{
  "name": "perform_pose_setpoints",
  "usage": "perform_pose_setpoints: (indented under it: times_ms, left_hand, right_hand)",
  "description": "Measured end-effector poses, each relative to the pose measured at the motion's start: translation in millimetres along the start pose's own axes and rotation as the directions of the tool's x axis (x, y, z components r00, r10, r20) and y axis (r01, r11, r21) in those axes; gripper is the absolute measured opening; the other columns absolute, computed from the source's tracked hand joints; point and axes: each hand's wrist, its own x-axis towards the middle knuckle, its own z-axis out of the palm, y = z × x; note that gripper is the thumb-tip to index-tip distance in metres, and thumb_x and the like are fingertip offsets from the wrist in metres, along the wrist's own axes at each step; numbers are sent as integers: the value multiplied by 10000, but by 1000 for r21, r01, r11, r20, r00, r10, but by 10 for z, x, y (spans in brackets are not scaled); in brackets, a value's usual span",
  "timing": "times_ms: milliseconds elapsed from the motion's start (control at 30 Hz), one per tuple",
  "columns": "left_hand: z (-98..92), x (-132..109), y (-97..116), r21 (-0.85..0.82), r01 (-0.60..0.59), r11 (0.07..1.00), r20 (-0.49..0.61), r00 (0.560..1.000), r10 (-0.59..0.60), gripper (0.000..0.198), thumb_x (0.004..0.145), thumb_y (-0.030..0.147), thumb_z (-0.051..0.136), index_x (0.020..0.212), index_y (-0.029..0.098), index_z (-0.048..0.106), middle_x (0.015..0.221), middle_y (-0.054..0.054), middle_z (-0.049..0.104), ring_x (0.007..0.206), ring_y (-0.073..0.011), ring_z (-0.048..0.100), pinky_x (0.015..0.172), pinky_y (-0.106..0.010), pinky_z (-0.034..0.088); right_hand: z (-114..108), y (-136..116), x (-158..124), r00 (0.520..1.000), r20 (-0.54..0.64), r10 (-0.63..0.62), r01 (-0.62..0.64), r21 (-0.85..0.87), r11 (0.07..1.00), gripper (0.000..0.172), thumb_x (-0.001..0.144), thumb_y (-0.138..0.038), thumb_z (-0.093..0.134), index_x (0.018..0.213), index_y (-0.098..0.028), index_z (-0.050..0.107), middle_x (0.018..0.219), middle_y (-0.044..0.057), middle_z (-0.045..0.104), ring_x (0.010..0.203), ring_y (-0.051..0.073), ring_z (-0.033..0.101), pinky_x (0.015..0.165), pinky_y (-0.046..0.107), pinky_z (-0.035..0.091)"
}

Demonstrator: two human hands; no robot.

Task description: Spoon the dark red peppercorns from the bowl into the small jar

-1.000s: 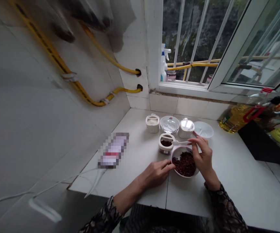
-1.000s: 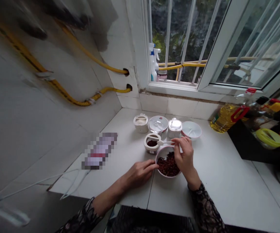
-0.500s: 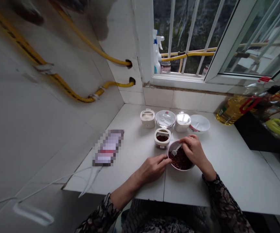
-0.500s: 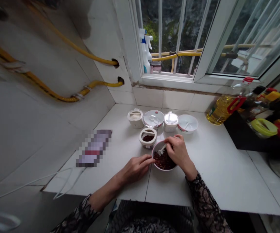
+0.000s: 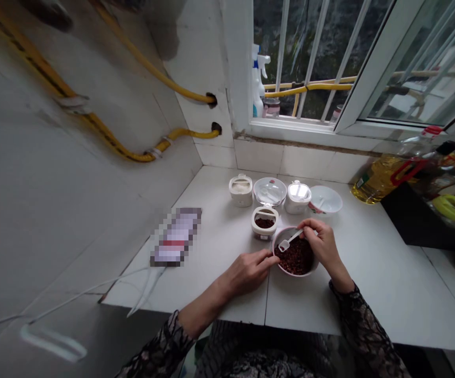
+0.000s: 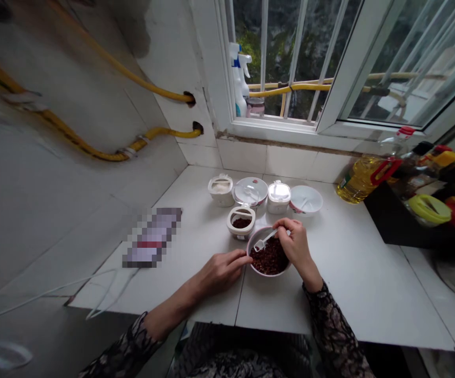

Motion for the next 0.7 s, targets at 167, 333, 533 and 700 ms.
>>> perform_pose_setpoints:
  times_ms: [167,333,533,700]
  left_hand:
    - [-4,-3,-3,-5,4,1000,13,1000,-4,319,880,45,372,1125,156,544,971,-76,647,790,-131,659,659,-222,576]
    - [22,-21,-15,-7,9,1000,26,1000,-9,321,871,36,372,1113,151,549,944,-66,645,765,-128,648,641,-222,571]
    - [82,-42,-34,-20,14,1000,11,1000,-13,312,878,51,390,1129,153,544,967,-64,648,756,-132,648,624,-235,569]
    - [81,-36,-33,12,16,1000,-2,1000,-16,322,872,52,394,1132,157,552,956,-64,648,754,-136,649,609,-235,565]
  right_hand:
    - [-6,33,12,987,32,159,-162,208,964,162,707,-270,510,692,-192,651,520,-12,603,507,157,546,520,263,418]
    - [-50,48,53,975,68,213,-223,274,936,151,693,-310,557,703,-190,649,510,-14,601,503,155,548,523,268,431]
    - [-8,-76,52,984,-25,176,-163,268,950,203,800,-352,549,851,-186,654,651,23,678,596,172,633,547,270,471]
    - [152,-190,5,960,-123,-251,247,-45,968,191,900,-233,473,948,-213,657,868,63,722,845,225,665,822,400,491]
